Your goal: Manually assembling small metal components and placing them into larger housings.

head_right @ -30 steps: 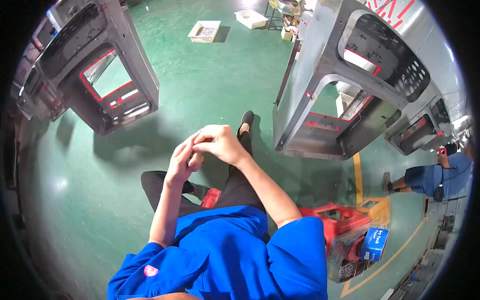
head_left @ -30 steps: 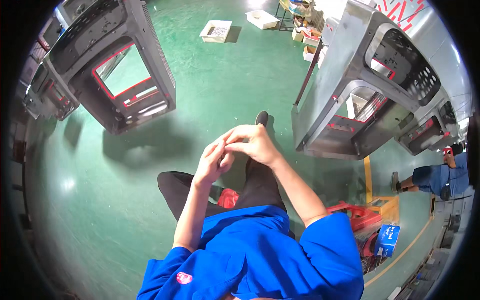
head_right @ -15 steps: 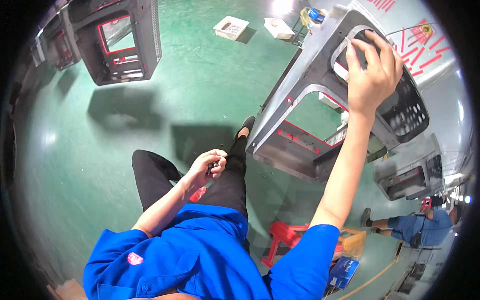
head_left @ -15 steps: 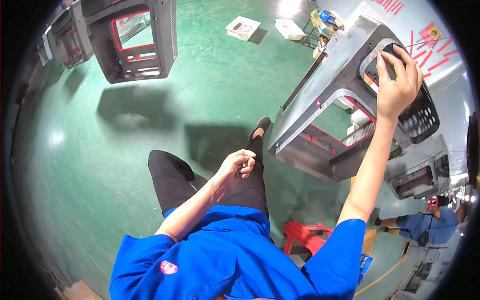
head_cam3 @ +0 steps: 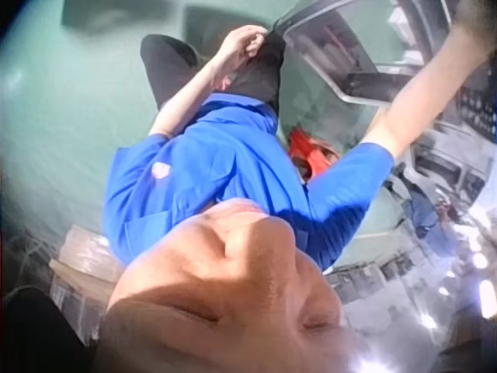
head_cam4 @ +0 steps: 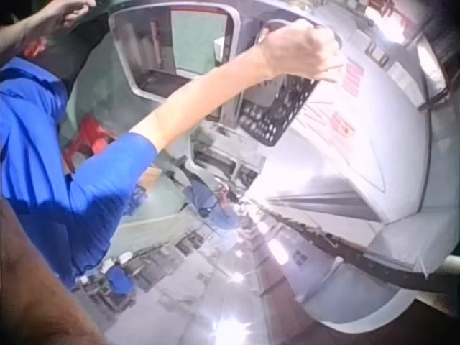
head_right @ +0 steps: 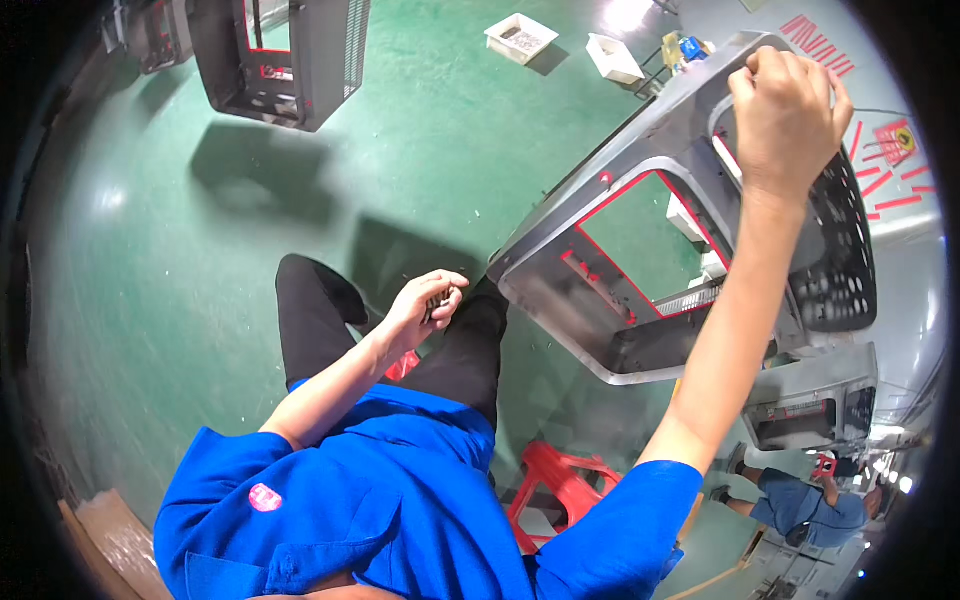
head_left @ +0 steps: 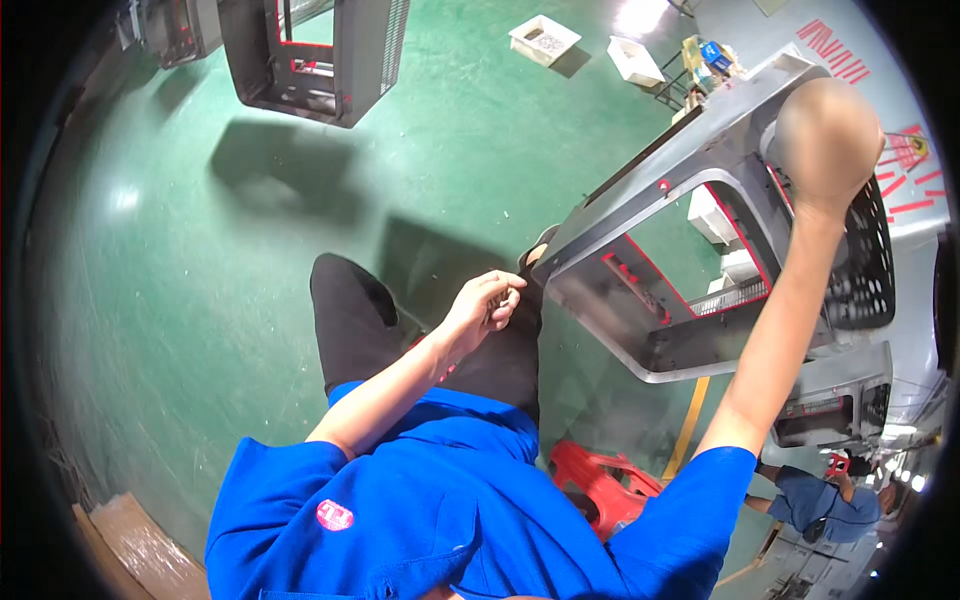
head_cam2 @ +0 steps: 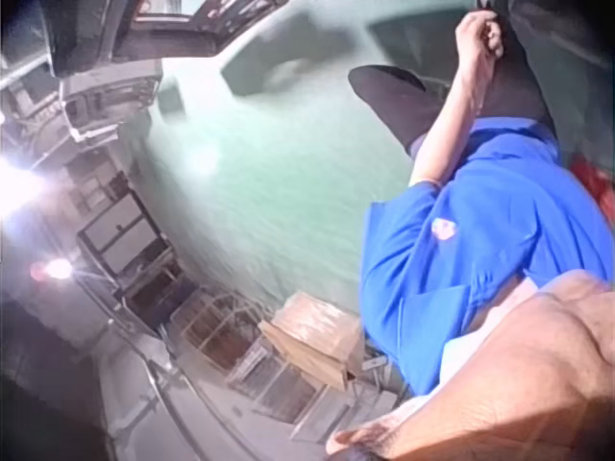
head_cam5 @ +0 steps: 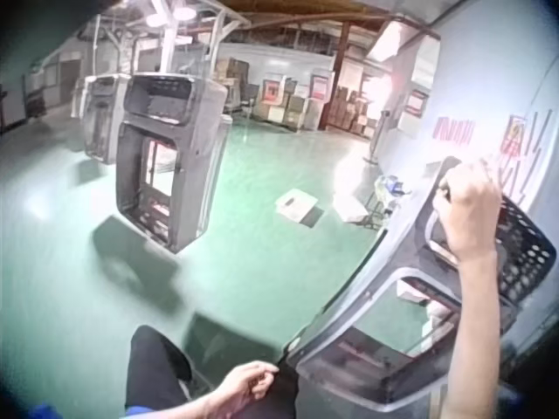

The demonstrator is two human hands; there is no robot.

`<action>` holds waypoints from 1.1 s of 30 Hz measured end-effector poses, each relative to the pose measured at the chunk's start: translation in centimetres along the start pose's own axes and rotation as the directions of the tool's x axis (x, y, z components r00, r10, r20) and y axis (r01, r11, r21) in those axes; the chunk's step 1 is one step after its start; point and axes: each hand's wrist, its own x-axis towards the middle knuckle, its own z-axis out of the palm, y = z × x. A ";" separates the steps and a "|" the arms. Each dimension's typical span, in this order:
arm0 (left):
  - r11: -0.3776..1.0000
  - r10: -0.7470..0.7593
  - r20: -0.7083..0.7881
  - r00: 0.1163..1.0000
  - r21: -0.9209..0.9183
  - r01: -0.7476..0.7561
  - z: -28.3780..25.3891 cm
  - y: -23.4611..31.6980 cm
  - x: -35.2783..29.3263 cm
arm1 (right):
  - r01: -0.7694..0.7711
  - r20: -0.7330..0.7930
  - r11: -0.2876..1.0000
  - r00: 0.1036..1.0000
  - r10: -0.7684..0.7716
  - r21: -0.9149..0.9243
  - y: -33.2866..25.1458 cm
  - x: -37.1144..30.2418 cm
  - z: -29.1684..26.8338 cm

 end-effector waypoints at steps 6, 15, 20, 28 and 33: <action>0.999 -0.037 -0.019 0.999 0.013 0.037 0.8 2.1 0.8 | 0.141 0.108 0.989 0.985 -0.136 -0.042 2.2 2.0 4.3; 0.997 -0.057 -0.060 0.997 0.039 0.060 1.6 4.1 3.0 | -0.156 0.433 0.951 0.901 0.026 0.267 5.3 5.3 6.4; 0.996 -0.094 -0.034 0.995 0.000 0.094 1.1 4.5 4.0 | -0.270 0.625 0.881 0.780 -0.037 0.389 7.3 5.8 7.8; 0.991 -0.119 -0.026 0.993 0.059 0.120 0.0 5.4 5.2 | -0.143 0.685 0.978 0.728 -0.001 0.153 3.8 6.2 7.8; 0.993 -0.095 -0.053 0.994 0.064 0.099 -0.2 5.3 5.3 | -0.195 0.635 0.959 0.772 0.020 0.208 3.8 5.3 8.2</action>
